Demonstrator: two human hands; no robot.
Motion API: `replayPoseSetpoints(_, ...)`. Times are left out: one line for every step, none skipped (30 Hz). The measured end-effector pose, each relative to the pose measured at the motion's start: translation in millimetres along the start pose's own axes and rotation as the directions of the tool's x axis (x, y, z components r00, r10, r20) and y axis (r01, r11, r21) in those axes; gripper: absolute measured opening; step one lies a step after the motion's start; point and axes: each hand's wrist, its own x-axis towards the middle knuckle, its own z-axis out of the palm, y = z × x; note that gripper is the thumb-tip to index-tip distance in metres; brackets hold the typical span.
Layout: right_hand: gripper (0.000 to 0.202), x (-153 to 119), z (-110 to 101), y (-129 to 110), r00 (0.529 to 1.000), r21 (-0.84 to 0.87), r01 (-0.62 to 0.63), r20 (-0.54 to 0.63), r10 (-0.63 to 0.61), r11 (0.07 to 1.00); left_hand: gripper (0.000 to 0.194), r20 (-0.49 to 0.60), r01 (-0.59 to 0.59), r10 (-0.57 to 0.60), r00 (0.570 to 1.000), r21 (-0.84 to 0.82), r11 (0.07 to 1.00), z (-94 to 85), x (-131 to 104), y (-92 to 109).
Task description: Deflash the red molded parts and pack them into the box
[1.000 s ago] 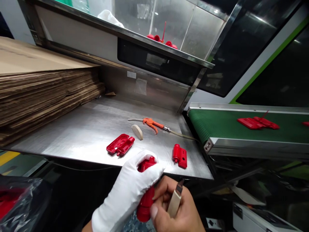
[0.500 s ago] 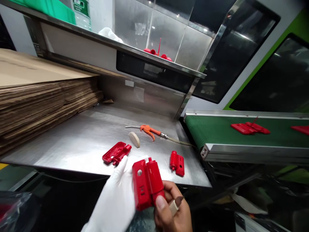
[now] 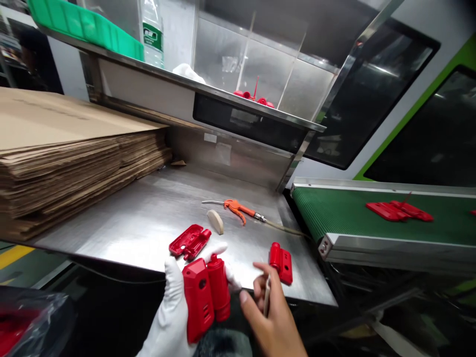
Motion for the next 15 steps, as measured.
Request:
replayPoseSetpoints(0.057,16.4,-4.1,-4.5,0.999,-0.177,0.045,0.030,-0.040,0.983,0.066,0.004,0.023,-0.023,1.000,-0.011,1.000,-3.2,0.0,-1.1)
replayPoseSetpoints(0.063,34.7,-5.6,-9.3,0.995,-0.345,0.091,0.065,-0.073,0.934,0.067,0.012,0.047,-0.047,0.999,-0.035,0.998,-5.5,-0.4,-2.2)
replayPoseSetpoints(0.066,53.7,-4.8,-14.0,0.993,-0.448,0.112,0.082,-0.083,0.887,0.068,0.020,0.062,-0.061,0.998,-0.058,0.996,-7.0,-1.2,-3.1)
replayPoseSetpoints(0.066,72.4,-1.9,-18.1,0.993,-0.507,0.113,0.086,-0.080,0.855,0.067,0.025,0.060,-0.059,0.998,-0.069,0.996,-8.0,-2.0,-3.7)
replayPoseSetpoints(0.065,89.7,2.5,-21.3,0.995,-0.549,0.100,0.080,-0.067,0.830,0.068,0.028,0.057,-0.055,0.998,-0.076,0.995,-8.9,-2.6,-3.8)
replayPoseSetpoints(0.061,104.7,7.8,-23.8,0.996,-0.574,0.083,0.071,-0.051,0.815,0.069,0.027,0.059,-0.057,0.998,-0.082,0.995,-10.0,-2.9,-3.2)
replayPoseSetpoints(0.056,116.6,13.7,-25.9,0.997,-0.603,0.071,0.066,-0.039,0.795,0.070,0.022,0.059,-0.057,0.998,-0.081,0.995,-11.5,-2.6,-2.1)
replayPoseSetpoints(0.051,125.6,19.9,-27.8,0.998,-0.630,0.066,0.060,-0.036,0.774,0.072,0.015,0.048,-0.047,0.999,-0.071,0.996,-13.6,-1.8,-0.4)
replayPoseSetpoints(0.048,131.7,26.1,-30.0,0.998,-0.652,0.068,0.051,-0.046,0.755,0.074,0.012,0.031,-0.030,0.999,-0.056,0.998,-16.3,-0.6,1.6)
replayPoseSetpoints(0.045,135.8,32.3,-32.8,0.997,-0.670,0.077,0.039,-0.068,0.739,0.075,0.015,0.008,-0.008,1.000,-0.037,0.999,-19.5,1.0,3.7)
replayPoseSetpoints(0.043,138.7,38.6,-36.4,0.995,-0.683,0.090,0.026,-0.100,0.725,0.075,0.024,-0.013,0.013,1.000,-0.016,1.000,-23.0,2.5,5.9)
replayPoseSetpoints(0.043,140.9,44.9,-41.0,0.991,-0.692,0.109,0.016,-0.136,0.713,0.074,0.036,-0.029,0.029,0.999,0.002,1.000,-26.6,3.9,7.9)
replayPoseSetpoints(0.041,143.0,50.9,-46.5,0.986,-0.697,0.129,0.012,-0.168,0.705,0.072,0.050,-0.036,0.036,0.998,0.010,0.999,-30.1,4.9,9.8)
replayPoseSetpoints(0.038,144.9,56.3,-52.7,0.981,-0.698,0.148,0.016,-0.191,0.700,0.069,0.064,-0.036,0.035,0.997,0.011,0.999,-33.3,5.4,11.7)
replayPoseSetpoints(0.033,146.1,60.4,-59.4,0.978,-0.694,0.165,0.022,-0.209,0.701,0.066,0.076,-0.036,0.035,0.996,0.009,0.999,-35.9,5.7,13.8)
